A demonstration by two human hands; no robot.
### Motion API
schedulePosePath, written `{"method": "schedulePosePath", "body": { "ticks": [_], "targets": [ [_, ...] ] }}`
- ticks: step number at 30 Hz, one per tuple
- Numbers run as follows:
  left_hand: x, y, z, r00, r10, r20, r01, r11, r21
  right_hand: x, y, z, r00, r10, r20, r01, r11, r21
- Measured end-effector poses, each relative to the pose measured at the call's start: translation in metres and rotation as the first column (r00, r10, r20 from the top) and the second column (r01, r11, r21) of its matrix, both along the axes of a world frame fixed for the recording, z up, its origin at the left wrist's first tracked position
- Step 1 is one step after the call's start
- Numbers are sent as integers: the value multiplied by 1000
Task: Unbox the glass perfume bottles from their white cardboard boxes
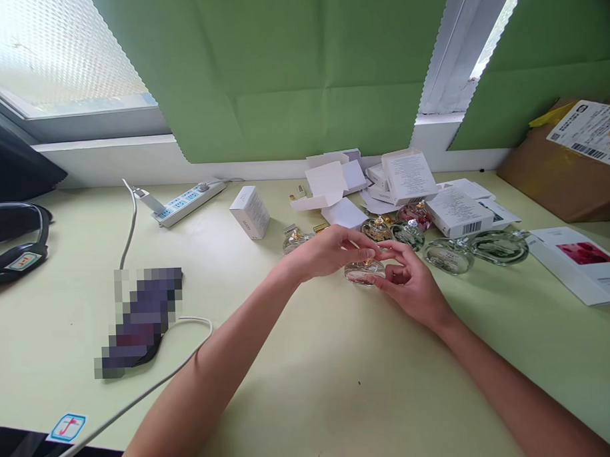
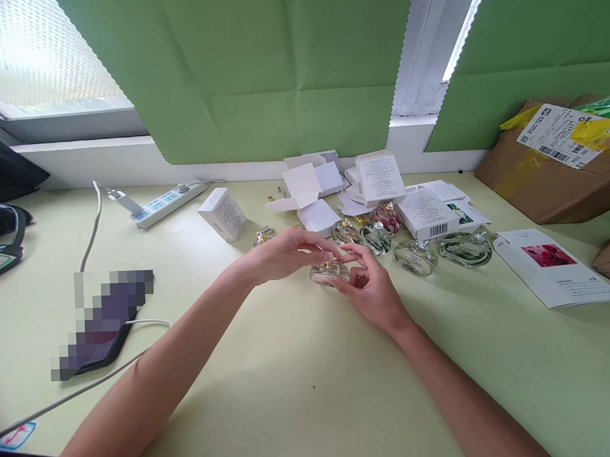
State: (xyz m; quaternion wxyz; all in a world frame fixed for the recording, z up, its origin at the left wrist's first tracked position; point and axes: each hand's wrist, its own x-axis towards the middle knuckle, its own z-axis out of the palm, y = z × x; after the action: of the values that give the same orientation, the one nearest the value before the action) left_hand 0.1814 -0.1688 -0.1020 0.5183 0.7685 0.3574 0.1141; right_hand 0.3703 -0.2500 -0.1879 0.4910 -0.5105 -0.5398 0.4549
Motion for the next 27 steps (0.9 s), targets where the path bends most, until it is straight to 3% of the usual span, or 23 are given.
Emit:
{"method": "schedulePosePath", "body": {
  "ticks": [18,24,27],
  "targets": [
    [1,-4,-2,1000,7,-8,-7,999,40,1,1,-1,1000,-10,14,10,1000,20],
    [3,-8,10,997,41,62,-50,987,151,12,9,-3,991,-40,131,30,997,73],
    [-6,-4,25,982,135,130,-170,932,321,17,11,-4,982,-64,179,53,996,66]
  ]
}}
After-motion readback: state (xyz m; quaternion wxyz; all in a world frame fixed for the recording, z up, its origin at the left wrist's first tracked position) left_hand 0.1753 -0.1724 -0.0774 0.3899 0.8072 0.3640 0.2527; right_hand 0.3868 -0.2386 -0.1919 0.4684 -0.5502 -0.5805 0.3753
